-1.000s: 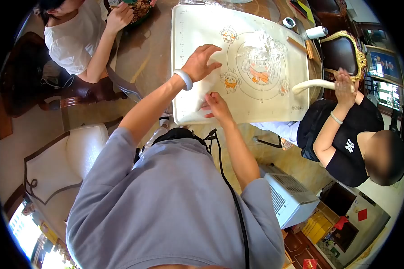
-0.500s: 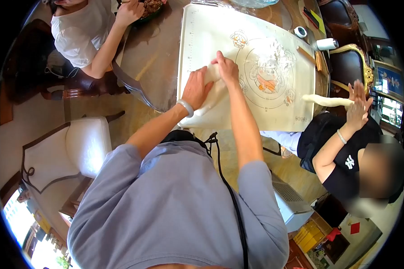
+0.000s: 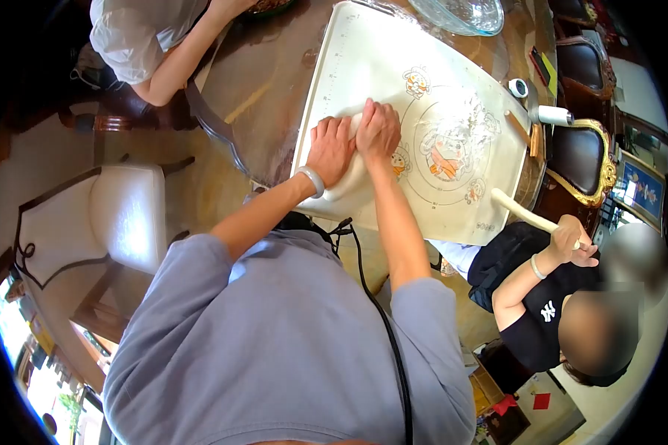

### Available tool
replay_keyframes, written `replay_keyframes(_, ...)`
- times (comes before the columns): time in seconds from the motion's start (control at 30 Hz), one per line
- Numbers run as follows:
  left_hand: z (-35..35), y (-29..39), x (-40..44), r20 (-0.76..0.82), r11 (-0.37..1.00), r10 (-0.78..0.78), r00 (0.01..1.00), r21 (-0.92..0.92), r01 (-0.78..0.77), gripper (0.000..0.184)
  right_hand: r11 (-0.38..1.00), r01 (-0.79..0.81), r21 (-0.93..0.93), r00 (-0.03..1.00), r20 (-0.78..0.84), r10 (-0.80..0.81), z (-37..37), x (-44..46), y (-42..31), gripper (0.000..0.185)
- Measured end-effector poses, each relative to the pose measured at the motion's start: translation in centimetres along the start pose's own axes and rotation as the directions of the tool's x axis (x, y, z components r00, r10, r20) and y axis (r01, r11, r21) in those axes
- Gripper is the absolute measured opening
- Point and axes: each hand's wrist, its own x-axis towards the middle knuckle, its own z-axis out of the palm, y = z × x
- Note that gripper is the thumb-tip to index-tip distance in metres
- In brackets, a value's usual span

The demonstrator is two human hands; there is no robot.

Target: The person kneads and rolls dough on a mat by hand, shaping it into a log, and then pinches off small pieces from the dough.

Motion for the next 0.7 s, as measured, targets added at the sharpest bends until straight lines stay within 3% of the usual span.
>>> replay_keyframes(0.17, 0.0, -0.3, 0.6, 0.016, 0.996, -0.068, 0.998, -0.049, 0.069, 0.049, 0.985, -0.17, 0.004, 0.98, 0.101, 0.169, 0.6, 1.6, -0.2, 0.036)
replay_keyframes(0.2, -0.5, -0.3, 0.6, -0.073, 0.999, -0.017, 0.997, -0.037, 0.015, 0.045, 0.98, -0.197, -0.002, 0.973, 0.12, 0.196, 0.6, 1.4, -0.2, 0.037)
replay_keyframes(0.23, -1.0, -0.4, 0.7, -0.045, 0.98, -0.096, 0.994, -0.178, 0.087, 0.042, 0.974, -0.225, -0.008, 0.965, 0.137, 0.224, 0.6, 1.4, -0.2, 0.039)
replay_keyframes(0.27, -1.4, -0.5, 1.0, -0.006, 0.935, -0.171, 0.985, -0.316, 0.16, 0.042, 0.898, -0.388, 0.206, 0.908, 0.253, 0.334, 0.1, 1.7, 0.6, 0.039)
replay_keyframes(0.33, -3.4, 0.1, 1.2, 0.115, 0.766, -0.306, 0.945, -0.56, 0.316, 0.049, 0.534, -0.68, 0.502, 0.729, 0.545, 0.415, -2.0, 1.7, 2.1, 0.041)
replay_keyframes(0.43, -4.6, 1.0, 1.3, 0.195, 0.793, -0.296, 0.935, -0.495, 0.354, 0.056, 0.688, -0.556, 0.466, 0.804, 0.51, 0.306, -7.7, -0.8, -0.6, 0.037)
replay_keyframes(0.47, -4.1, 1.0, 1.1, 0.179, 0.837, -0.218, 0.959, -0.471, 0.278, 0.051, 0.808, -0.438, 0.395, 0.87, 0.413, 0.27, -8.1, -2.0, -1.7, 0.029)
replay_keyframes(0.53, -3.4, 1.3, -0.1, 0.044, 0.935, -0.063, 0.997, -0.346, 0.074, 0.045, 0.919, -0.162, 0.359, 0.987, 0.054, 0.153, -6.8, -4.8, -2.9, 0.022)
replay_keyframes(0.57, -3.2, 1.4, -0.7, -0.018, 0.964, 0.022, 1.0, -0.266, -0.026, 0.043, 0.952, -0.025, 0.304, 0.99, -0.123, 0.066, -5.8, -5.8, -3.2, 0.019)
replay_keyframes(0.6, -3.2, 1.3, -1.1, -0.003, 0.957, 0.041, 0.999, -0.287, -0.04, 0.034, 0.97, 0.011, 0.243, 0.98, -0.197, 0.038, -4.8, -6.5, -3.4, 0.018)
replay_keyframes(0.7, -3.2, 0.6, -1.4, -0.052, 0.987, 0.124, 0.991, -0.093, -0.128, 0.031, 0.993, 0.11, 0.049, 0.937, -0.339, -0.087, -3.3, -7.1, -3.4, 0.016)
